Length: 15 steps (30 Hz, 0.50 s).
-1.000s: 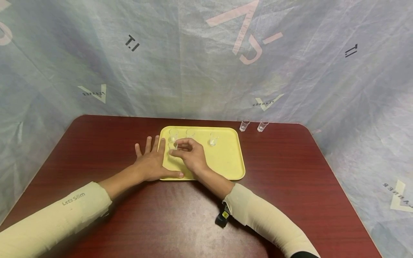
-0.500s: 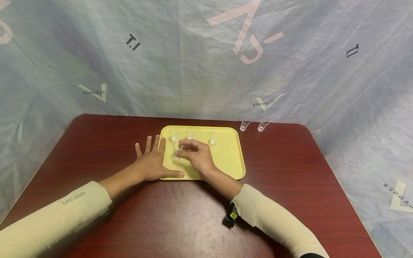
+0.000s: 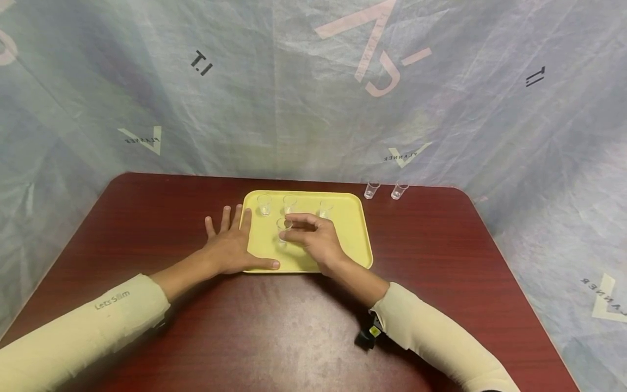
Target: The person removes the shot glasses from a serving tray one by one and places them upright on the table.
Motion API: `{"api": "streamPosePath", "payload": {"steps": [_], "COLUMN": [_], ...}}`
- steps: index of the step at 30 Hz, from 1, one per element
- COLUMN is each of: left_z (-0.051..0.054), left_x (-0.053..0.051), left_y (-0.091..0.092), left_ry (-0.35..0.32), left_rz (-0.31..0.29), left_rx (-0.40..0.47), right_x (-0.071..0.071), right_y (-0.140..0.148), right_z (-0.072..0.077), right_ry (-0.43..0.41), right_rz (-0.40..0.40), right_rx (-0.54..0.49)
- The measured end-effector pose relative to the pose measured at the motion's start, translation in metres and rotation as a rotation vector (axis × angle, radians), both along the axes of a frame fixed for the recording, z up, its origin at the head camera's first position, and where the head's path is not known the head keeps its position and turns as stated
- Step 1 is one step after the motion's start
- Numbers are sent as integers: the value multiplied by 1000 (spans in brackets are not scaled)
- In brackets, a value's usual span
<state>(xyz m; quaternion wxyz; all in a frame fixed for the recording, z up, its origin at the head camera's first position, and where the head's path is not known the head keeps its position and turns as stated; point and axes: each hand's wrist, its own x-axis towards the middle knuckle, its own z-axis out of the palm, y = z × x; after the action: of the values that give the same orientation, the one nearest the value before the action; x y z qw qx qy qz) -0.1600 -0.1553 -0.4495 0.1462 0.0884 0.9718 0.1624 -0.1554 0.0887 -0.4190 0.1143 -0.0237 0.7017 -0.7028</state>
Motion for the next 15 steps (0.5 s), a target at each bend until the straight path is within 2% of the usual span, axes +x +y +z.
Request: {"api": "streamPosePath", "payload": {"steps": [15], "left_z": [1], "left_x": [0], "left_y": [0], "left_ry": [-13], "left_rz": [-3], "left_rx": [-4], "right_x": [-3], "right_y": [31], "right_z": [4], "right_ry": [-18], "right_rz": [-55], "right_rx": [6]}}
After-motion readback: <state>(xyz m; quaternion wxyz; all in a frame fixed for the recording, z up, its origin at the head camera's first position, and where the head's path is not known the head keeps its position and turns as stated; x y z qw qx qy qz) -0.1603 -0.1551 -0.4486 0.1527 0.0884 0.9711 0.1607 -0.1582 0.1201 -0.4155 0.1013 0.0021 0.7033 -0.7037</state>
